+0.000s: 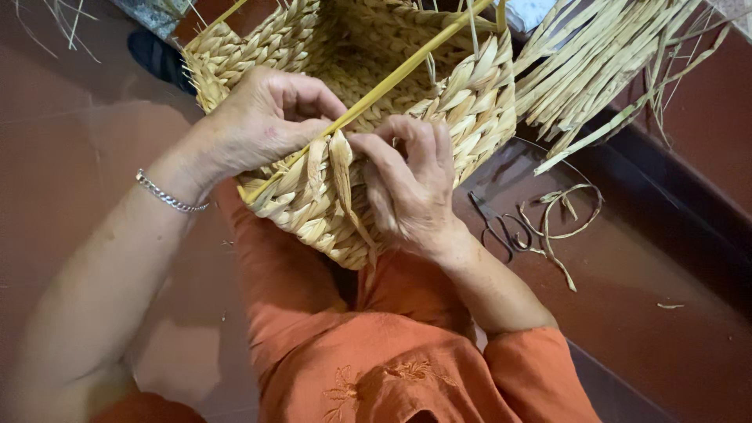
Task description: The person sits on the floor with a woven water-hyacinth basket on their lap, tucking and weaving flat plant strands along the basket rim to secure the weave. They briefly pick up scissors to trim a strand, then continue folding and pressing strands into the basket edge.
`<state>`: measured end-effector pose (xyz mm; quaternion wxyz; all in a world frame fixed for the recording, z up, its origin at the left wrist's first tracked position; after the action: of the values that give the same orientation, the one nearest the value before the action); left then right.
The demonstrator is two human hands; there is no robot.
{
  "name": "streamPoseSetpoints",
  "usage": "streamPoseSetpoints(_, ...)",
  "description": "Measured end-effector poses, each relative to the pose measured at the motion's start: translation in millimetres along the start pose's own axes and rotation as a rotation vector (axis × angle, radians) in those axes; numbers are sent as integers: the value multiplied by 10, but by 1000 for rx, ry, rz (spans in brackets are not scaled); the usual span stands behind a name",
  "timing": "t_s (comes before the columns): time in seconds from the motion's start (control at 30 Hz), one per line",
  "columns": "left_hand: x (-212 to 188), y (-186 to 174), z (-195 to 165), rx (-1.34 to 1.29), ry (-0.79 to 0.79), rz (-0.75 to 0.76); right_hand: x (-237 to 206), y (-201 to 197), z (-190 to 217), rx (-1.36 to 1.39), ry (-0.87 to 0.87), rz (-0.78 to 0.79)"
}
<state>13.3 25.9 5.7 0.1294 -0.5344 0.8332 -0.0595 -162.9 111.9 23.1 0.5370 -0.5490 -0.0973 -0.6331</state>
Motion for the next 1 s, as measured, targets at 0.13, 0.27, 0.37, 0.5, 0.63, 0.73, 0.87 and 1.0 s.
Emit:
streamPoseSetpoints(0.13, -53, -37, -143, 383, 323, -46, -122, -45, -1, 46, -29, -103)
streamPoseSetpoints(0.27, -99, 35, -303, 542, 630, 50, -231, -68, 53, -52, -105, -40)
streamPoseSetpoints(0.37, -71, 49, -335, 527, 629, 65, -239, -63, 70, -90, -114, -24)
streamPoseSetpoints(0.5, -28, 44, -208, 388, 300, 129, -217, -56, 102, -115, -107, -18)
streamPoseSetpoints(0.63, -24, 9, -210, 341, 231, 77, -196, -68, 117, -131, -101, -19)
streamPoseSetpoints(0.73, -3, 4, -228, 251, 169, 74, -186, -83, 112, -131, -107, -17)
streamPoseSetpoints(0.87, -1, 2, -158, 95, -60, 48, -188, -99, 110, -128, -103, 0)
streamPoseSetpoints(1.0, -9, 29, -143, -15, -103, 72, -191, -99, 111, -116, -105, -9)
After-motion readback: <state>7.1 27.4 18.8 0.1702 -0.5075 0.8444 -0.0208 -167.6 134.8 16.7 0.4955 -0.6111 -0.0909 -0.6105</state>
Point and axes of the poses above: each hand's wrist, its own x-axis towards the middle knuckle, its own y-axis out of the palm, z = x × y, the point moved 6 cm from there along x, towards the middle knuckle, and after that the axes turned 11 degrees about -z, right-handed, at the moved point
